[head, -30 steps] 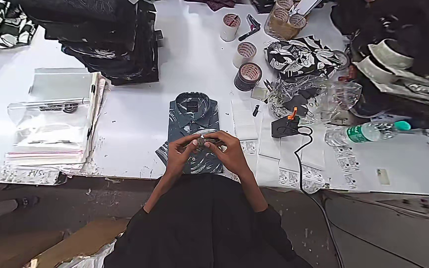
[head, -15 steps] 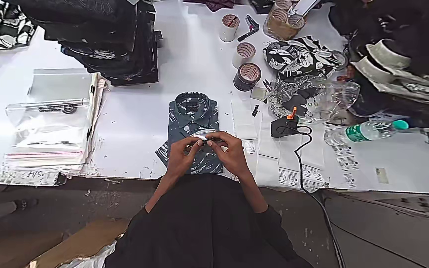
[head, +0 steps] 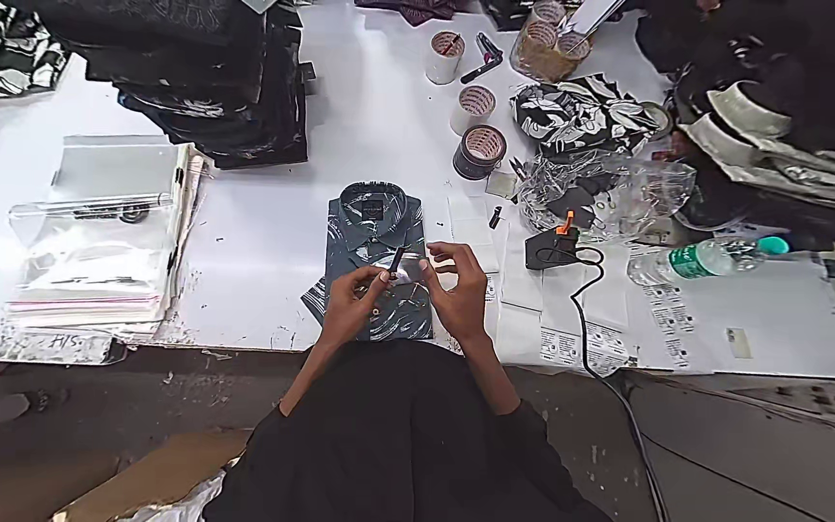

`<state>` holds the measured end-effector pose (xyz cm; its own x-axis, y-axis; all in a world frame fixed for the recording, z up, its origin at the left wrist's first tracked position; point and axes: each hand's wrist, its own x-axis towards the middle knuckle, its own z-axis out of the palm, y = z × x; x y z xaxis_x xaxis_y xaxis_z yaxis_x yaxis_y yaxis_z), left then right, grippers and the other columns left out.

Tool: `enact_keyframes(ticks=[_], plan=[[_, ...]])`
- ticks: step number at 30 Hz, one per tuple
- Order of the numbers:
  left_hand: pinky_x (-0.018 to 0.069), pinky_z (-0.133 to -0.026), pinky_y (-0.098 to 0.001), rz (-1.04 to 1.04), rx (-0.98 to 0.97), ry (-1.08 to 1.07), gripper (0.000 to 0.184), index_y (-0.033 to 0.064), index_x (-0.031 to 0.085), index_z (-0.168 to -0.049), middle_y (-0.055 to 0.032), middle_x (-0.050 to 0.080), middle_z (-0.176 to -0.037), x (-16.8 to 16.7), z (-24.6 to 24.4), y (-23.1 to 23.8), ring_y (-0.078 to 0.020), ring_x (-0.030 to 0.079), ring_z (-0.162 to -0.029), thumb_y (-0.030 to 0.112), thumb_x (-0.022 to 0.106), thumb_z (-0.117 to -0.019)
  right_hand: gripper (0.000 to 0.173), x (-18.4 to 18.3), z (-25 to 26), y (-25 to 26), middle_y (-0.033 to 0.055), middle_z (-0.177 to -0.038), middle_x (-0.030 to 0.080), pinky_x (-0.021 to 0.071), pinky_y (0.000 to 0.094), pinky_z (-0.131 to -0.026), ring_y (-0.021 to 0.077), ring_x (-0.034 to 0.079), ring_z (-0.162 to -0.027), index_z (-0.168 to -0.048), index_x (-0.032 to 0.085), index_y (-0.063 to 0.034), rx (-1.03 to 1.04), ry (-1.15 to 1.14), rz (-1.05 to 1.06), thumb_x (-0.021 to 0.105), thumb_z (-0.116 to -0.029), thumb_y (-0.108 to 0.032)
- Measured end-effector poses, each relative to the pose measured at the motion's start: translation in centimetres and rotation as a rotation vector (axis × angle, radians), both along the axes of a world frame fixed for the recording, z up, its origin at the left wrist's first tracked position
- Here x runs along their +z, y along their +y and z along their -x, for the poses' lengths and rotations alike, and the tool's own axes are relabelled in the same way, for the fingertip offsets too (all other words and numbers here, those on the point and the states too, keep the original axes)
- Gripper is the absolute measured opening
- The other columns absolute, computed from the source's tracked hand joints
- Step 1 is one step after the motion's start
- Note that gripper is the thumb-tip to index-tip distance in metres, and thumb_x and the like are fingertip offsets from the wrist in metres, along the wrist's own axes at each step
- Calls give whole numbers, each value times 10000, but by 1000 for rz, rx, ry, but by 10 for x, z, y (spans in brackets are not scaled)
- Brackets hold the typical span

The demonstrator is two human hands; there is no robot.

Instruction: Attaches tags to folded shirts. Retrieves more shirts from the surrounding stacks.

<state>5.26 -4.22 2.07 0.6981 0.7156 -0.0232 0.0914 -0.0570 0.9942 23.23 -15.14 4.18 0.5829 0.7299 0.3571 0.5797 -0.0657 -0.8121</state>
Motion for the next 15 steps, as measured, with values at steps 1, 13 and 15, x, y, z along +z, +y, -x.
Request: enact_keyframes(ticks=[1, 13, 15], plan=[[611, -650, -287, -50, 1, 26, 253, 56, 720, -1097, -29, 753, -943, 0, 0, 0, -125, 718, -779, 257, 571, -1060, 266, 1, 1, -1, 45, -1149, 681, 612, 322, -837, 145, 673, -1038, -1194, 728, -130, 26, -29, 9, 716, -948, -230], [595, -698, -291, -528, -6, 223, 262, 135, 730, -1105, 6, 715, -974, -10, 0, -1, -79, 682, -821, 349, 605, -1020, 173, -16, 5, -1, -9, -948, 772, 624, 256, -723, 64, 721, -779, -1066, 774, -102, 306, 392, 176, 715, -973, -235], [589, -701, -290, -595, 25, 239, 263, 145, 740, -1125, 9, 723, -971, -9, -1, -1, -78, 683, -818, 346, 604, -1024, 185, -15, 5, 0, 49, -952, 772, 657, 297, -710, 134, 748, -772, -1120, 744, -45, 309, 562, 153, 688, -992, -166]])
